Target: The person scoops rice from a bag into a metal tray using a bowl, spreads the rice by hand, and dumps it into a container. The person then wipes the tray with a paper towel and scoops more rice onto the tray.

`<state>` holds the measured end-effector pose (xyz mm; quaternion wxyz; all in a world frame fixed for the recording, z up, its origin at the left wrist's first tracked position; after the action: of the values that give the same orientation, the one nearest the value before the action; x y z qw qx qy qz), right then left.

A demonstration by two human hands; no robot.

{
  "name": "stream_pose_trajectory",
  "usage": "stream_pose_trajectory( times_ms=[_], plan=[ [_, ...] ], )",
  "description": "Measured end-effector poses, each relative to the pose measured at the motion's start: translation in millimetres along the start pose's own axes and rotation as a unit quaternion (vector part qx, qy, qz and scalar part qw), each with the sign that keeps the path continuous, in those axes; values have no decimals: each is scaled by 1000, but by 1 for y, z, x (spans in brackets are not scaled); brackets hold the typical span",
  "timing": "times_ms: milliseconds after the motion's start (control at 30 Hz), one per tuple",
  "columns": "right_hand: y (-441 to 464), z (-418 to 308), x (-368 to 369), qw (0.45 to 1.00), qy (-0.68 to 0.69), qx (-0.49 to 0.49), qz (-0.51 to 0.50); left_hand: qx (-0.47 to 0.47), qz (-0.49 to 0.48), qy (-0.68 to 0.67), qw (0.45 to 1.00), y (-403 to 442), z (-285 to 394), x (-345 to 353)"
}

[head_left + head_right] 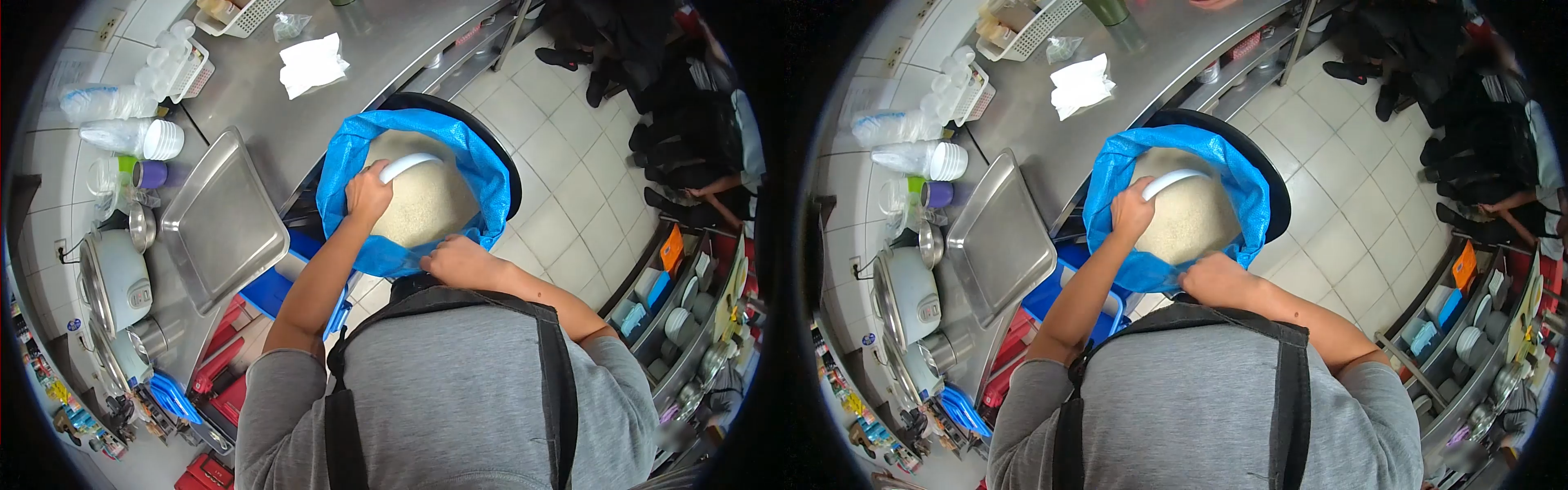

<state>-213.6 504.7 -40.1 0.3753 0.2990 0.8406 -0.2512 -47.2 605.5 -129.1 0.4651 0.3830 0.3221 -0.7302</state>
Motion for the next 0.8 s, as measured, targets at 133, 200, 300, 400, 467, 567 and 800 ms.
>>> stream_pose_trajectory(
  times_ms=[133, 200, 300, 400, 467, 567, 800],
  plan=[
    [3, -11, -22, 995, 29, -69, 67, -139, -54, -88, 985, -8, -26, 8],
    [4, -13, -33, 991, 46, -95, 82, -187, -49, -150, 970, -15, -43, 15],
    [6, -9, -37, 988, 69, -114, 75, -231, -19, -276, 933, -20, -87, 45],
    [5, -6, -38, 987, 103, -109, 57, -309, -74, -494, 809, -34, -103, 60],
    [3, -1, -41, 987, 110, -107, 51, -327, -67, -542, 771, -33, -106, 60],
    [2, 6, -36, 986, 110, -109, 53, -358, -60, -547, 754, -35, -107, 62],
    [-11, 14, -51, 984, 113, -105, 87, -364, -53, -548, 751, -45, -73, 24]
  ],
)
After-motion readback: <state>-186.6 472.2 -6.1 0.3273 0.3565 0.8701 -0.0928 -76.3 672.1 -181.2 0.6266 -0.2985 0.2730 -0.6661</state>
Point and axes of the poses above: each hand's wrist, its own y-axis towards the middle knuckle, its own x-axis out of the palm, z = x × y, the point moved 7 cm from there along y, towards the middle knuckle
